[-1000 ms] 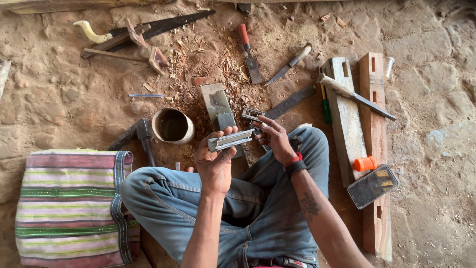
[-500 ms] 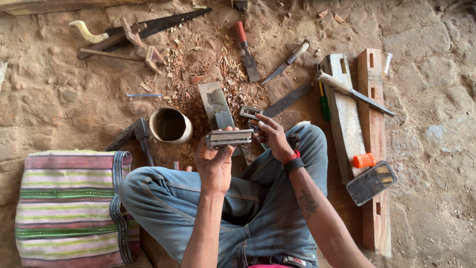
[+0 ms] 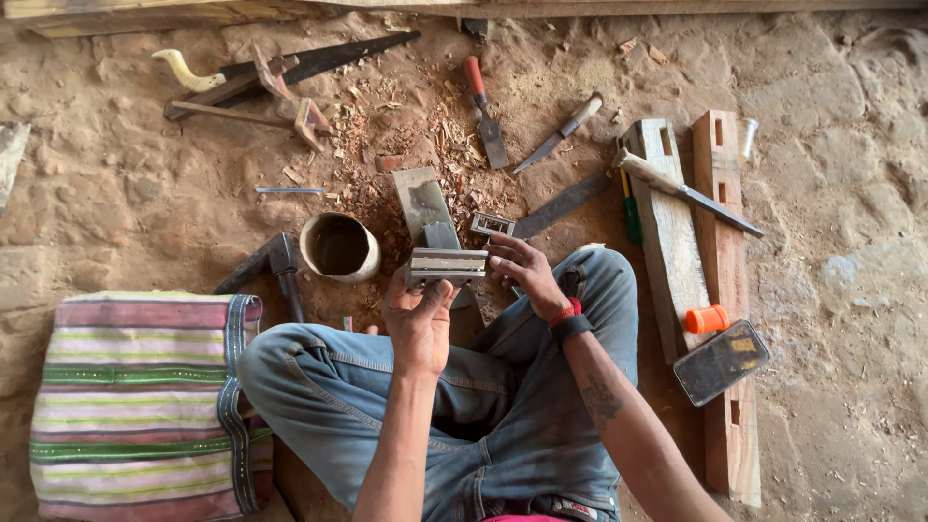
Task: The person sits on the ground and sharpens a small metal tool on a grinding stone. They repeatedly rub the tool against the stone, occasionally dipping it into a container of liquid, and inspect the edge between strokes.
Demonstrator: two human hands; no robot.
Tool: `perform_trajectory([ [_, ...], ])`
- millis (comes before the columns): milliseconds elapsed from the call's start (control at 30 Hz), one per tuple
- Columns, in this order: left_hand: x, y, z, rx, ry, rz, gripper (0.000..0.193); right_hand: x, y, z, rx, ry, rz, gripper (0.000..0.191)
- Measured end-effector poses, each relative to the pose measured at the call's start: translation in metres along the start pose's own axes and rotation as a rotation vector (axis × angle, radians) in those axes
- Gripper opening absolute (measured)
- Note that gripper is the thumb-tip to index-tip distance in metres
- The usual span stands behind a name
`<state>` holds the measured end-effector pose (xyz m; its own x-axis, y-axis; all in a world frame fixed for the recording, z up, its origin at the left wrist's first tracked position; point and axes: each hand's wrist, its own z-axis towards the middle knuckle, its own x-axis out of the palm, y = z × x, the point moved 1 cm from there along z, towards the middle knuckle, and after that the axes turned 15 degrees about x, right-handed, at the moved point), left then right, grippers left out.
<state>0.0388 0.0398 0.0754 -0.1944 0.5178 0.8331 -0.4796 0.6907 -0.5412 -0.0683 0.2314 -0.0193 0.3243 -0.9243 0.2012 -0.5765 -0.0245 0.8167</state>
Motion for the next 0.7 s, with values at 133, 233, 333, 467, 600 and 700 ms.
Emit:
perform_trajectory([
  [133,-0.002,-0.001,0.000,-0.003,-0.018,-0.016,0.036,-0.001,-0.001,-0.002,-0.005,-0.023,-0.021,0.058],
  [233,-0.003,-0.001,0.000,-0.008,-0.027,0.028,0.038,-0.002,-0.003,-0.001,-0.004,-0.013,-0.010,0.057],
  [333,-0.004,-0.001,0.000,0.003,-0.015,0.043,0.038,-0.001,-0.001,-0.001,-0.008,-0.011,-0.043,0.057],
  [467,-0.007,0.004,0.002,0.005,-0.011,0.076,0.039,0.007,0.009,-0.009,-0.031,-0.002,-0.003,0.056],
  [600,-0.018,0.013,0.008,-0.025,-0.050,0.173,0.042,0.025,0.024,-0.026,-0.144,0.159,0.180,0.052],
  [700,-0.030,0.022,0.016,-0.061,-0.073,0.266,0.043,0.041,0.035,-0.032,-0.230,0.235,0.151,0.049],
])
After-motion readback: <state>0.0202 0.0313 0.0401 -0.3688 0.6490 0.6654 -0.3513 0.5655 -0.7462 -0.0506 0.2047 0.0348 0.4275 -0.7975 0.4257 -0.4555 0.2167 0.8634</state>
